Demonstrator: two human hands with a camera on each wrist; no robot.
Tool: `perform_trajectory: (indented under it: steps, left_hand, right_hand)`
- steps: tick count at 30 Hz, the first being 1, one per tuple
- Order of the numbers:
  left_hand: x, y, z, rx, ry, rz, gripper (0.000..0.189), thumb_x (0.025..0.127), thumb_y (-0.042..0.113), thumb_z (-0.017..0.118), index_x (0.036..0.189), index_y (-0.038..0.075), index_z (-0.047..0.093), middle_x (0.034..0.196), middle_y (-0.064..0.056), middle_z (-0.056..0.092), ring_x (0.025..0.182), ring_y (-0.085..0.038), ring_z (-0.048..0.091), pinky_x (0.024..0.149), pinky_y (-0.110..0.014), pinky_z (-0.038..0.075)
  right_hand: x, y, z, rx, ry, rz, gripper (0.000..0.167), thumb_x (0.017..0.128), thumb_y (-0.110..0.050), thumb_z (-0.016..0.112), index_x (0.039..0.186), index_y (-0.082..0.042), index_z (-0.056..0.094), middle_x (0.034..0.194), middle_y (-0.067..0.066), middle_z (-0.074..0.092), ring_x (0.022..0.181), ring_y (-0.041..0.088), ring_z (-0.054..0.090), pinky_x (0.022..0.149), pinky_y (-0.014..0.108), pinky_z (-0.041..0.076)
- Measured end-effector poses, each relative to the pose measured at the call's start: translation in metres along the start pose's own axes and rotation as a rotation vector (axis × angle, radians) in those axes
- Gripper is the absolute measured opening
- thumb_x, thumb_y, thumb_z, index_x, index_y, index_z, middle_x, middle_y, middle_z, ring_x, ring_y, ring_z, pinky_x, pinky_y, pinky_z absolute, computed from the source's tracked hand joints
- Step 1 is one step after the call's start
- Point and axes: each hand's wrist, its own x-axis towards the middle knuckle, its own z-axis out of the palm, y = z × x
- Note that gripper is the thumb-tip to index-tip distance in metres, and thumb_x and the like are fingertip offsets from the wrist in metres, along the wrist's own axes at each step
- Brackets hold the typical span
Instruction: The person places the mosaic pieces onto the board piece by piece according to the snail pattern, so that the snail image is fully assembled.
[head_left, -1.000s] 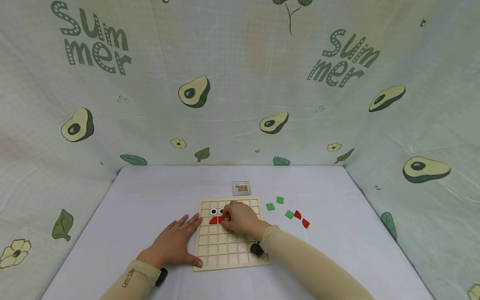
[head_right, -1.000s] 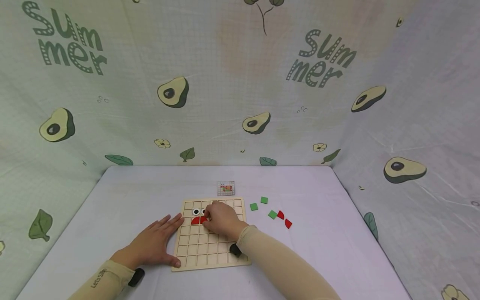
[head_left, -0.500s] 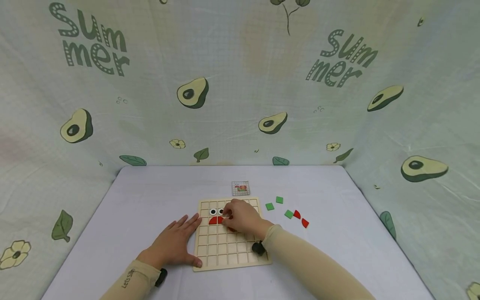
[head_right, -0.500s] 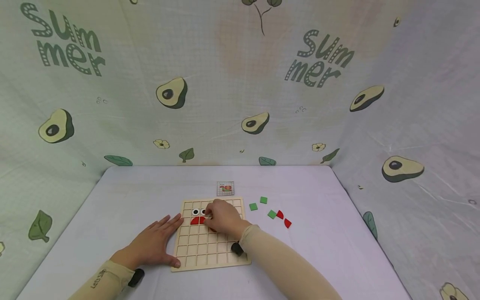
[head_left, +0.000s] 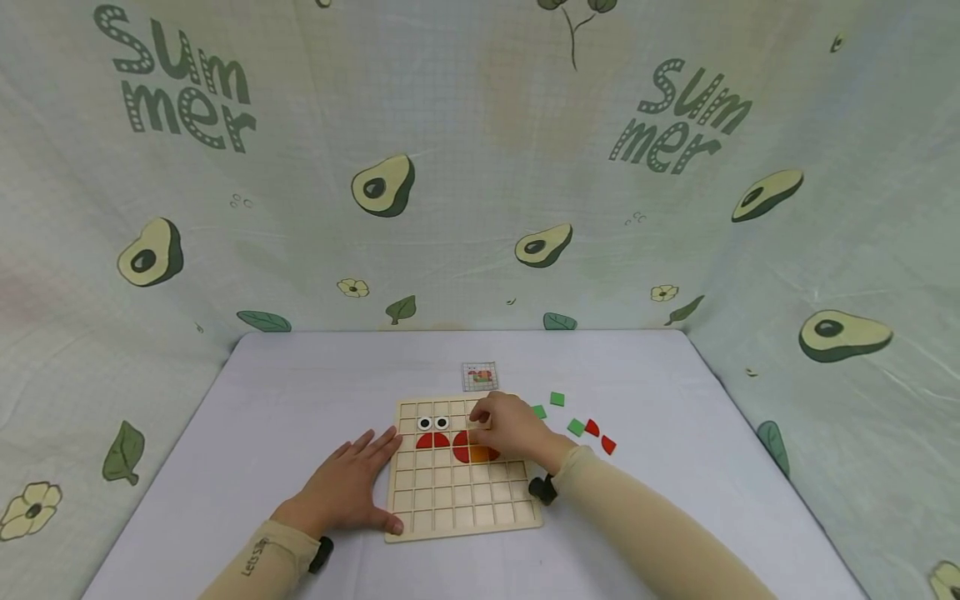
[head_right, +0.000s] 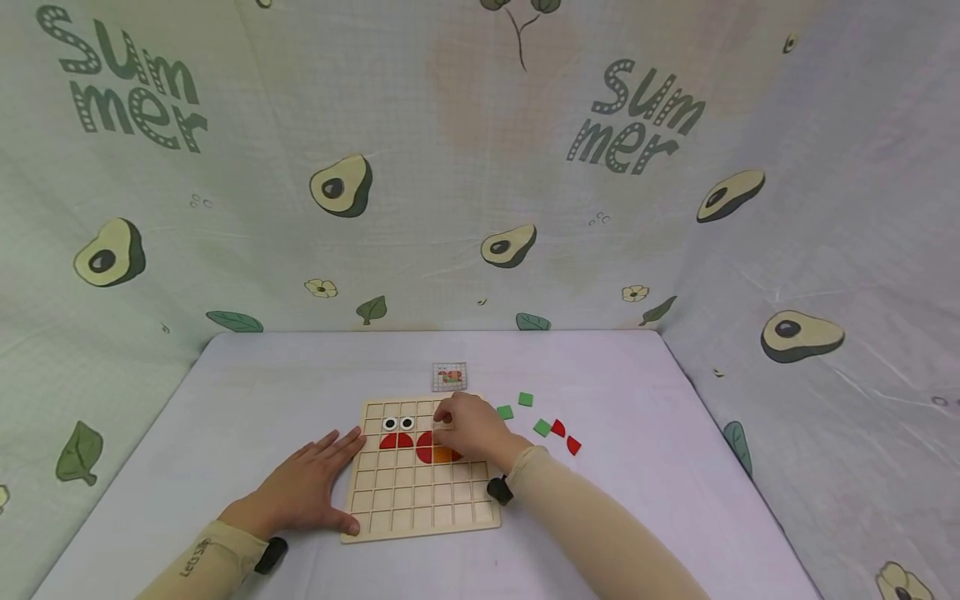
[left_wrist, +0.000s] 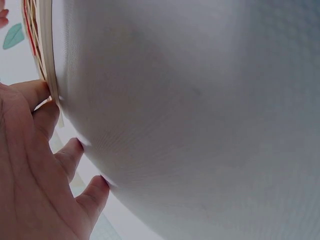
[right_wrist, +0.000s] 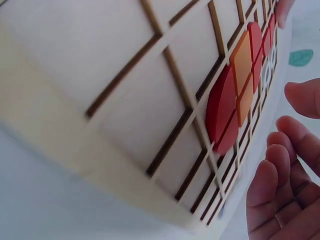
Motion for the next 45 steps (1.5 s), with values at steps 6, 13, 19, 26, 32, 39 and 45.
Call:
perform_trajectory:
  steps: [6,13,19,26,32,39,45]
  left_hand:
    - [-0.001,0.001,-0.002,-0.017,-0.001,0.002,0.131,0.05,0.086,0.073,0.154,0.014,0.039,0.161,0.0,0.031,0.146,-0.035,0.026,0.115,-0.058,0.025]
    - [0.0,-0.001,0.001,0.003,-0.001,-0.002,0.132,0.05,0.088,0.07,0.155,0.016,0.038,0.162,0.002,0.028,0.147,-0.034,0.024,0.115,-0.057,0.025]
    - [0.0,-0.001,0.0,0.0,0.005,0.003,0.131,0.05,0.087,0.071,0.155,0.015,0.039,0.162,0.002,0.029,0.147,-0.034,0.025,0.115,-0.057,0.025]
    - [-0.001,0.0,-0.001,-0.005,0.002,0.007,0.131,0.052,0.087,0.071,0.155,0.014,0.038,0.162,0.001,0.029,0.147,-0.034,0.024,0.115,-0.057,0.025]
    - [0.0,-0.001,-0.001,-0.002,-0.003,0.015,0.131,0.052,0.088,0.07,0.155,0.014,0.038,0.162,0.0,0.029,0.147,-0.035,0.025,0.115,-0.057,0.025]
    - [-0.001,-0.001,-0.001,-0.007,-0.008,0.01,0.132,0.051,0.089,0.069,0.155,0.014,0.038,0.162,0.0,0.028,0.147,-0.035,0.024,0.115,-0.058,0.025]
    - [0.0,-0.001,0.0,0.0,-0.005,0.009,0.132,0.051,0.089,0.069,0.155,0.015,0.038,0.162,0.001,0.028,0.147,-0.034,0.024,0.115,-0.058,0.025]
  right_hand:
    - [-0.01,0.011,-0.011,0.017,0.015,0.016,0.018,0.087,-0.021,0.076,0.101,-0.01,0.074,0.088,-0.005,0.061,0.078,0.012,0.056,0.07,0.029,0.051]
    - [-0.023,0.027,-0.027,0.077,0.039,0.056,0.018,0.089,-0.017,0.075,0.103,-0.007,0.073,0.088,-0.003,0.061,0.074,0.013,0.055,0.063,0.027,0.051]
    - [-0.031,0.047,-0.037,0.069,0.093,0.092,0.016,0.087,-0.016,0.077,0.1,-0.008,0.073,0.089,-0.001,0.062,0.074,0.012,0.055,0.065,0.028,0.051]
    - [-0.04,0.072,-0.041,0.068,0.105,0.174,0.02,0.085,-0.015,0.079,0.101,-0.007,0.072,0.09,0.001,0.063,0.074,0.014,0.054,0.065,0.029,0.051]
    - [-0.045,0.093,-0.04,0.056,0.117,0.193,0.025,0.083,-0.009,0.079,0.107,-0.006,0.071,0.096,0.002,0.064,0.078,0.014,0.054,0.071,0.031,0.05]
    - [-0.04,0.102,-0.034,0.052,0.118,0.18,0.032,0.082,-0.006,0.078,0.114,-0.005,0.07,0.1,0.003,0.062,0.078,0.014,0.053,0.069,0.03,0.049]
    - [-0.033,0.102,-0.028,0.021,0.099,0.179,0.039,0.083,-0.008,0.079,0.121,-0.005,0.069,0.103,0.002,0.06,0.076,0.012,0.052,0.067,0.029,0.048]
